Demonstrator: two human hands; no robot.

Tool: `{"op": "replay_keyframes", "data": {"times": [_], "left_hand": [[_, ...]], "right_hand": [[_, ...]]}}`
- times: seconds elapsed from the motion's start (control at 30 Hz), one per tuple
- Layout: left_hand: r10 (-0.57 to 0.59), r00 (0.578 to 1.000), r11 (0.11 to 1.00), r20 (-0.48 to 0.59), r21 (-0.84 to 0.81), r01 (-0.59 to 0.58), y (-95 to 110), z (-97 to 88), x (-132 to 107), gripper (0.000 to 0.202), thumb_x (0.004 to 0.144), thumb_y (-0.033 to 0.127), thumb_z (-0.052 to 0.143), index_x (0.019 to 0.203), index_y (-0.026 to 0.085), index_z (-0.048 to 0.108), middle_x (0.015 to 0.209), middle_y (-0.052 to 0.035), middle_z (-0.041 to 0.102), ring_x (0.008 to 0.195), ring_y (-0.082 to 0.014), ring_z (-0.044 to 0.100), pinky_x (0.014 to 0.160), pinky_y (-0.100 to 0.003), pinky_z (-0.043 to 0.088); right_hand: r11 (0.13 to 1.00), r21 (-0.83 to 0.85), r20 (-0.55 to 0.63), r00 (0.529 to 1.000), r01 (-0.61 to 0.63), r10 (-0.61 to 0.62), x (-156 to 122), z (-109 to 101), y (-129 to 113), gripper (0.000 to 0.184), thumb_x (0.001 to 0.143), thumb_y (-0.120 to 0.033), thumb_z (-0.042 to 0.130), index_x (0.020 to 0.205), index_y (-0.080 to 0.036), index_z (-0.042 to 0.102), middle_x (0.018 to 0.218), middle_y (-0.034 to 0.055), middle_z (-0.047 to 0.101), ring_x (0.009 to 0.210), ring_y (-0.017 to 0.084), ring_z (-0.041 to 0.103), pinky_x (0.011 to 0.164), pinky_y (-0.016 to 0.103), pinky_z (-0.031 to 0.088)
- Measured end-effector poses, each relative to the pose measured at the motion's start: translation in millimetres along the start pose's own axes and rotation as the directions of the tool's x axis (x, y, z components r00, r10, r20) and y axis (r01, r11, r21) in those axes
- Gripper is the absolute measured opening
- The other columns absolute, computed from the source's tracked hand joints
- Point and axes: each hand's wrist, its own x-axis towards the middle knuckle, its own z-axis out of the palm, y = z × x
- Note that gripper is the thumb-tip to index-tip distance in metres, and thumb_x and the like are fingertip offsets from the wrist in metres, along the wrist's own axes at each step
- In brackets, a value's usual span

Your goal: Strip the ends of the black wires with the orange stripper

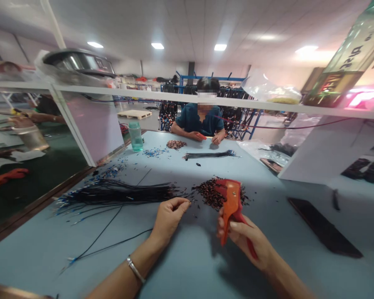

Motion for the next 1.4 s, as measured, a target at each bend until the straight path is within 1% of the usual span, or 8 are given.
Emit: {"op": "replay_keyframes", "data": {"times": [0.1, 0.23, 0.3, 0.47, 0.57, 0.67, 1.0, 1.4], "left_hand": [[-0.013, 1.000, 1.000, 0.004, 0.009, 0.013, 0.9, 0.0, -0.5, 0.019, 0.067, 0.034, 0.069, 0.068, 0.015, 0.072, 0.062, -0.0012, 0.067, 0.060, -0.0154, 0.055, 0.057, -0.023, 0.041], [-0.020, 1.000, 1.000, 0.012, 0.009, 0.020, 4.4, 1.1, -3.9, 0.018, 0.068, 0.033, 0.066, 0.066, 0.016, 0.068, 0.059, 0.0011, 0.062, 0.058, -0.0133, 0.051, 0.056, -0.022, 0.038], [-0.019, 1.000, 1.000, 0.023, 0.012, 0.019, 6.7, 2.0, -6.0, 0.018, 0.068, 0.034, 0.066, 0.064, 0.016, 0.067, 0.057, 0.0023, 0.059, 0.055, -0.0125, 0.048, 0.055, -0.022, 0.037], [-0.075, 0.993, 0.986, 0.094, -0.145, 0.088, 8.6, 7.5, -10.4, 0.019, 0.068, 0.034, 0.069, 0.067, 0.015, 0.070, 0.062, 0.0007, 0.063, 0.060, -0.0129, 0.052, 0.059, -0.022, 0.040], [-0.174, 0.973, 0.923, 0.152, -0.318, 0.215, 6.1, 10.4, -11.7, 0.018, 0.063, 0.031, 0.074, 0.069, 0.015, 0.072, 0.064, 0.0001, 0.066, 0.059, -0.0118, 0.054, 0.058, -0.021, 0.042], [-0.255, 0.950, 0.855, 0.180, -0.417, 0.308, 2.6, 11.3, -12.8, 0.018, 0.059, 0.028, 0.078, 0.069, 0.015, 0.073, 0.060, 0.0017, 0.066, 0.054, -0.0099, 0.054, 0.055, -0.020, 0.043], [-0.244, 0.915, 0.841, 0.321, -0.399, 0.365, 2.2, 13.5, -16.6, 0.019, 0.060, 0.027, 0.080, 0.068, 0.014, 0.069, 0.059, 0.0013, 0.065, 0.051, -0.0092, 0.053, 0.054, -0.019, 0.042], [-0.222, 0.899, 0.866, 0.378, -0.347, 0.360, 15.7, 17.3, -23.7, 0.032, 0.061, 0.041, 0.081, 0.065, 0.012, 0.069, 0.061, -0.0002, 0.068, 0.056, -0.0107, 0.054, 0.062, -0.021, 0.044]], "right_hand": [[1.000, -0.016, 0.030, 1.000, -0.007, 0.007, -0.9, 0.7, -6.0, 0.033, 0.071, -0.032, 0.071, 0.098, -0.017, 0.061, 0.085, 0.0042, 0.061, 0.076, 0.020, 0.059, 0.073, 0.033, 0.048], [0.961, -0.273, 0.104, 0.994, 0.044, -0.016, -4.9, 10.8, -8.0, 0.027, 0.075, -0.037, 0.065, 0.090, -0.015, 0.061, 0.080, 0.0036, 0.058, 0.073, 0.020, 0.054, 0.065, 0.030, 0.044], [0.882, -0.457, 0.114, 0.991, 0.112, -0.067, -7.4, 16.8, -8.5, 0.022, 0.079, -0.035, 0.062, 0.090, -0.016, 0.059, 0.079, 0.0022, 0.057, 0.071, 0.019, 0.052, 0.063, 0.029, 0.043], [0.420, -0.855, 0.153, 0.923, 0.303, -0.354, -10.3, 23.4, -1.1, 0.035, 0.079, -0.020, 0.056, 0.113, -0.019, 0.052, 0.094, 0.0066, 0.063, 0.080, 0.024, 0.059, 0.073, 0.034, 0.046], [0.148, -0.902, 0.291, 0.826, 0.404, -0.483, -8.0, 20.7, 9.6, 0.041, 0.078, -0.017, 0.055, 0.119, -0.020, 0.048, 0.103, 0.0118, 0.062, 0.090, 0.028, 0.059, 0.077, 0.039, 0.048], [0.000, -0.902, 0.372, 0.776, 0.432, -0.509, -5.6, 18.4, 16.7, 0.045, 0.077, -0.014, 0.055, 0.121, -0.020, 0.046, 0.103, 0.0136, 0.061, 0.090, 0.029, 0.058, 0.076, 0.042, 0.049], [-0.046, -0.901, 0.392, 0.761, 0.432, -0.517, -4.0, 19.9, 14.4, 0.046, 0.072, -0.010, 0.054, 0.118, -0.018, 0.048, 0.100, 0.0144, 0.062, 0.086, 0.029, 0.059, 0.073, 0.043, 0.051], [0.010, -0.894, 0.383, 0.774, 0.449, -0.505, -4.1, 17.6, 16.2, 0.046, 0.076, -0.011, 0.052, 0.121, -0.017, 0.044, 0.104, 0.0149, 0.059, 0.091, 0.028, 0.058, 0.076, 0.043, 0.052]]}}
